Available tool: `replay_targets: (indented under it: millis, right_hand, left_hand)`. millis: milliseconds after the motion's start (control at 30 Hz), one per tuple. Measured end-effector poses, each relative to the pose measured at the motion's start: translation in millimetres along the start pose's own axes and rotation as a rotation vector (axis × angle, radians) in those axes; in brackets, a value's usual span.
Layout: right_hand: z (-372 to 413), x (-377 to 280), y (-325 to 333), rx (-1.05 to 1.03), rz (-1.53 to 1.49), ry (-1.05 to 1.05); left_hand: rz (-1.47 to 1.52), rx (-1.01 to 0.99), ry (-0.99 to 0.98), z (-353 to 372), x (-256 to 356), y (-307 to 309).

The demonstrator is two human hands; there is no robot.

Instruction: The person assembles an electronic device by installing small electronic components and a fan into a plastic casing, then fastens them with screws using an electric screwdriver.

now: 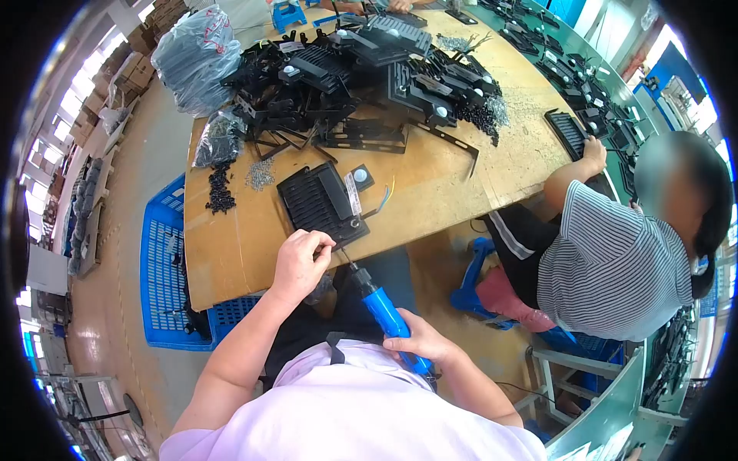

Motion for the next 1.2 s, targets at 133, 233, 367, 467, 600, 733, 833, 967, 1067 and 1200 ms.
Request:
replay_targets:
  millis: [133,233,367,467,600,733,833,967,1067,1200]
  right_hand:
    - [-2,3,1,-0.010,-0.022,-0.004]
    - [1,4,3,-0.008,-0.035,0.002]
    - [1,3,3,-0.009,-0.045,0.005]
    - [0,2,4,-0.014,-0.029,0.004]
    - [-5,-1,1,-0.001,-0.035,0.009]
    - [-2,-1,-1,0.003,0.004,0.008]
    - [-1,-7,-2,-0.007,0.031,0.031]
    - [-2,-7,-2,-0.019,0.055,0.024]
    - [-4,-6,-2,-0.033,0.059,0.026]
    - [-3,-6,-3,-0.031,0.048,0.037]
  left_hand:
    - [0.021,-0.034,0.063,-3,-7,-4]
    - [0.038,-0.046,0.088,-3,-7,-4]
    - [0.040,-0.049,0.093,-4,-6,-5]
    - [0.061,-0.065,0.106,-3,-12,-10]
    - [0.087,-0.050,0.101,-5,-9,-6]
    - [0.207,-0.102,0.248,-4,-27,-13]
    - [0.220,-0.145,0.323,-8,-31,-14]
    - [0.198,-0.233,0.411,-12,-32,-21]
    - [0.196,-0.244,0.420,-14,-33,-23]
    - [0.233,-0.266,0.459,-14,-39,-26]
Point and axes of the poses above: each hand's wrist, its own z-axis away from the middle knuckle, its own y-axis out of the back of the hand, x = y × z, the point moved 9 cm from there along -z, towards the middle knuckle, and after that the axes turned 8 degrees about y, right-handed, at the moved point
